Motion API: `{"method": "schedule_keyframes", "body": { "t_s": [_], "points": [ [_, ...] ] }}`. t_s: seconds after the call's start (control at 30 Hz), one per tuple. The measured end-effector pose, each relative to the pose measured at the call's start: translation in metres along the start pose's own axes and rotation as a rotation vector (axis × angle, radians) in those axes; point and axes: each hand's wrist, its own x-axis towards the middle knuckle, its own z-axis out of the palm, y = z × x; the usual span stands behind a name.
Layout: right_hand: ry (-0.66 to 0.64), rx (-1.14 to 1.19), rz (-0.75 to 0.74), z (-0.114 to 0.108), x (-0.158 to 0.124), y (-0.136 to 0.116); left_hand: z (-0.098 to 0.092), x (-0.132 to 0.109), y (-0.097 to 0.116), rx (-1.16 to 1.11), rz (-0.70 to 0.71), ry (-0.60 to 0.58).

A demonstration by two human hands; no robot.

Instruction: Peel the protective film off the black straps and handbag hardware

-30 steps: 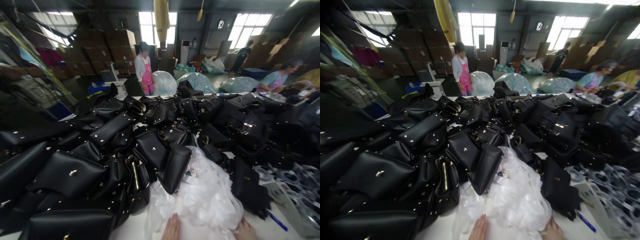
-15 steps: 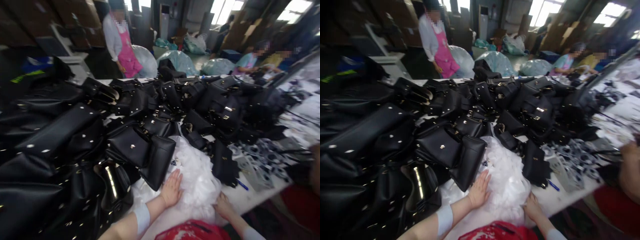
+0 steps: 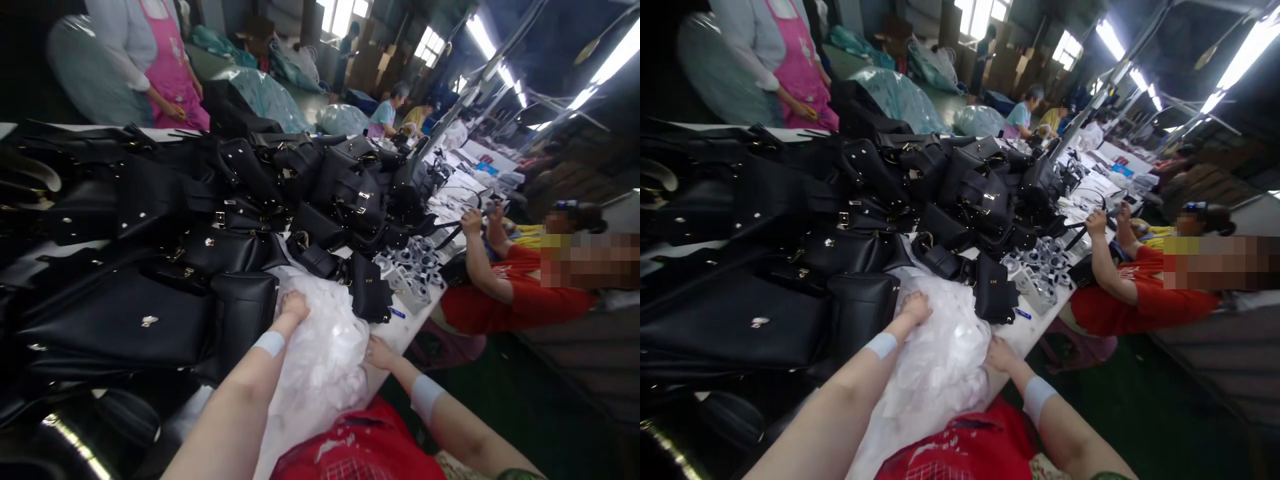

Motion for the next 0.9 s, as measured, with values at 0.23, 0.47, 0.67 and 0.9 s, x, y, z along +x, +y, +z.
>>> {"method": "schedule_keyframes", "body": {
  "t_s": [0.23,0.47,0.67,0.9],
  "points": [
    [0.195,0.088,0.203,-0.067,0.014,0.023,0.049,-0.075,-0.007,0.055,0.033,-0.015],
    [0.182,0.115,0.237,-0.071,0.091,-0.029,0.069,-0.131,-0.006,0.067,-0.033,-0.037],
    [0.146,0.089,0.245,-0.05,0.114,-0.057,0.075,-0.144,0.002,0.09,-0.106,-0.039],
    [0.153,0.064,0.23,-0.046,0.129,-0.05,0.098,-0.125,-0.004,0.122,-0.108,-0.03]
  ]
}}
